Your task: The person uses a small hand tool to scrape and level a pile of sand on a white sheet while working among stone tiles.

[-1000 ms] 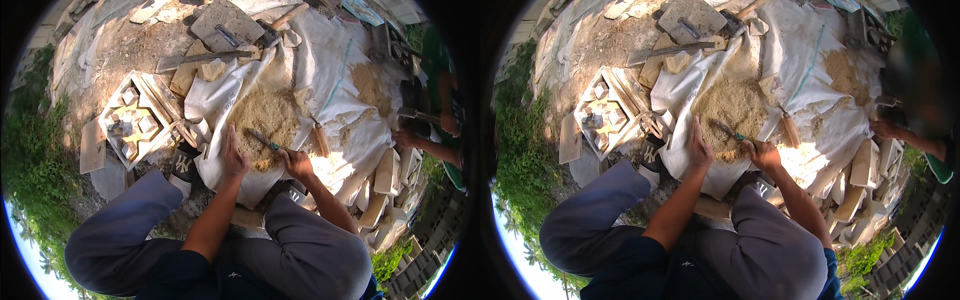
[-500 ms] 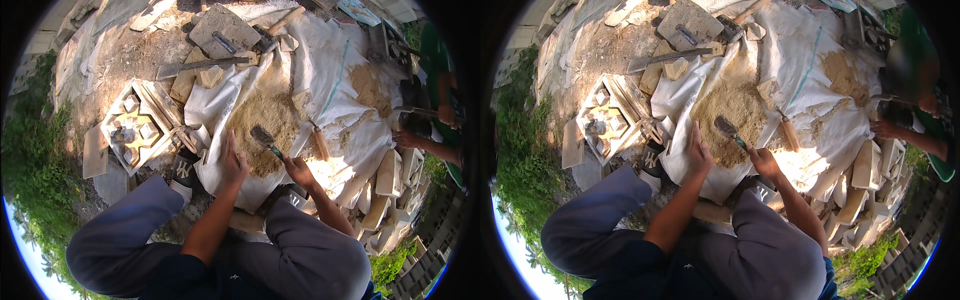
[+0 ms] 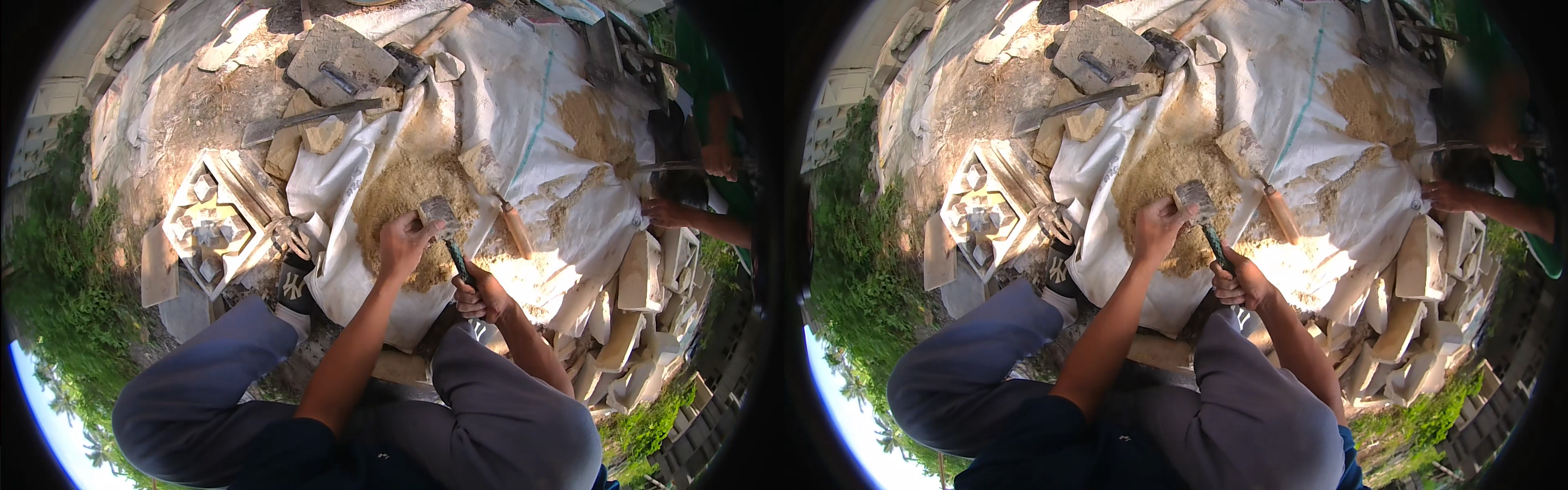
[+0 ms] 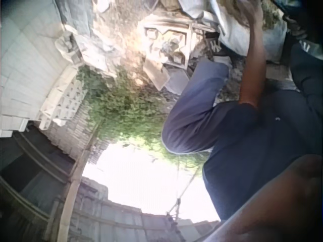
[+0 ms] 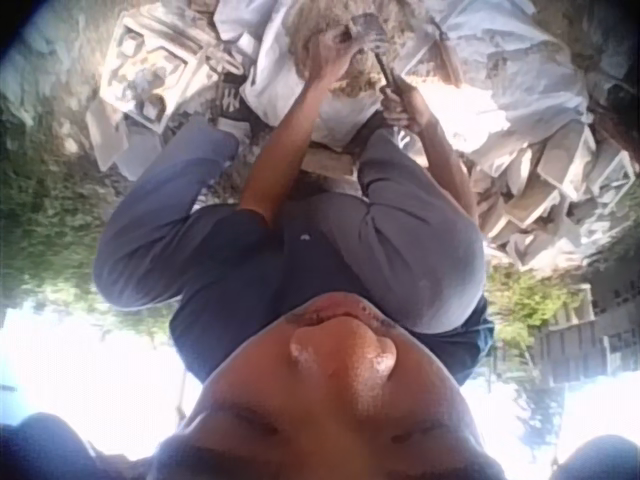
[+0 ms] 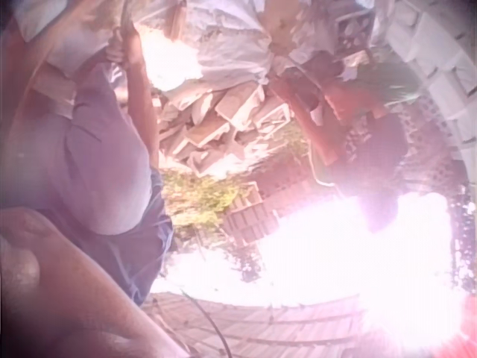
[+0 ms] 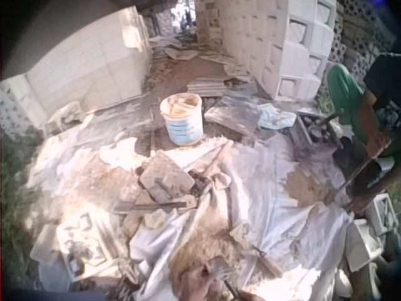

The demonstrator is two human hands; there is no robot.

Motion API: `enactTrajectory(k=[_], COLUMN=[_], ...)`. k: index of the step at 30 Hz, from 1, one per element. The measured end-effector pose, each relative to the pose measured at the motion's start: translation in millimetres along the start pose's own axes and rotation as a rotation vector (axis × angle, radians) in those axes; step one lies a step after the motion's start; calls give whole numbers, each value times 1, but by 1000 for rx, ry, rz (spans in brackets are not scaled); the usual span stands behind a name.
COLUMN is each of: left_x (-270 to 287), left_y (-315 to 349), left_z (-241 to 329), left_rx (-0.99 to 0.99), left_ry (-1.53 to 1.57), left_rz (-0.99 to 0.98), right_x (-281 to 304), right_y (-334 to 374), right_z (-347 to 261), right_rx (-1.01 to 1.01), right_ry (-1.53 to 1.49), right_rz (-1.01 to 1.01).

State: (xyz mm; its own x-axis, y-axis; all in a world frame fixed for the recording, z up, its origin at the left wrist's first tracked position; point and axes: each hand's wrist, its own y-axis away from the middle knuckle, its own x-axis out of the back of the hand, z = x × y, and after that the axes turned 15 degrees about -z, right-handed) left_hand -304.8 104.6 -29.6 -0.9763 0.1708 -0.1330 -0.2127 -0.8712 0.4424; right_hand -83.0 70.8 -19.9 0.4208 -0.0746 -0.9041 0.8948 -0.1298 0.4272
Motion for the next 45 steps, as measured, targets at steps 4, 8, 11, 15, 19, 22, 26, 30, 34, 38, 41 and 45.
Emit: enactTrajectory(k=[4, 8, 11, 15, 19, 22, 26, 30, 34, 38, 41, 45], left_x=[-4, 3, 4, 1, 6, 8, 24, 49, 58, 61, 59, 54], left_y=[-4, -8, -11, -17, -19, -16, -4, 19, 39, 56, 59, 54], left_z=[-1, -4, -4, 0, 3, 13, 16, 12, 1, -18, -25, -24], left_rx=[34, 13, 75, 150, 143, 146, -66, -208, -361, -309, -282, -255], left_ry=[110, 278, 348, 431, 340, 239, -13, -521, -726, -767, -709, -715], left_rz=[112, 66, 44, 98, 88, 139, 403, 485, 587, 522, 483, 443], right_x=[1, 4, 11, 14, 4, 10, 14, 3, 18, 29, 32, 29], right_y=[-2, 0, 0, -1, -5, 0, 8, 27, 42, 41, 38, 52], right_z=[2, 3, 4, 10, 12, 2, -16, -32, -42, -65, -87, -112], right_rx=[8, 27, 25, 56, 154, 197, 332, 394, 530, 675, 547, 126], right_ry=[-74, -82, -133, -142, 13, 279, 1140, 1547, 1845, 1996, 2083, 2247], right_rz=[-10, -33, -86, -61, 79, 277, 798, 1249, 1446, 1453, 1426, 1296])
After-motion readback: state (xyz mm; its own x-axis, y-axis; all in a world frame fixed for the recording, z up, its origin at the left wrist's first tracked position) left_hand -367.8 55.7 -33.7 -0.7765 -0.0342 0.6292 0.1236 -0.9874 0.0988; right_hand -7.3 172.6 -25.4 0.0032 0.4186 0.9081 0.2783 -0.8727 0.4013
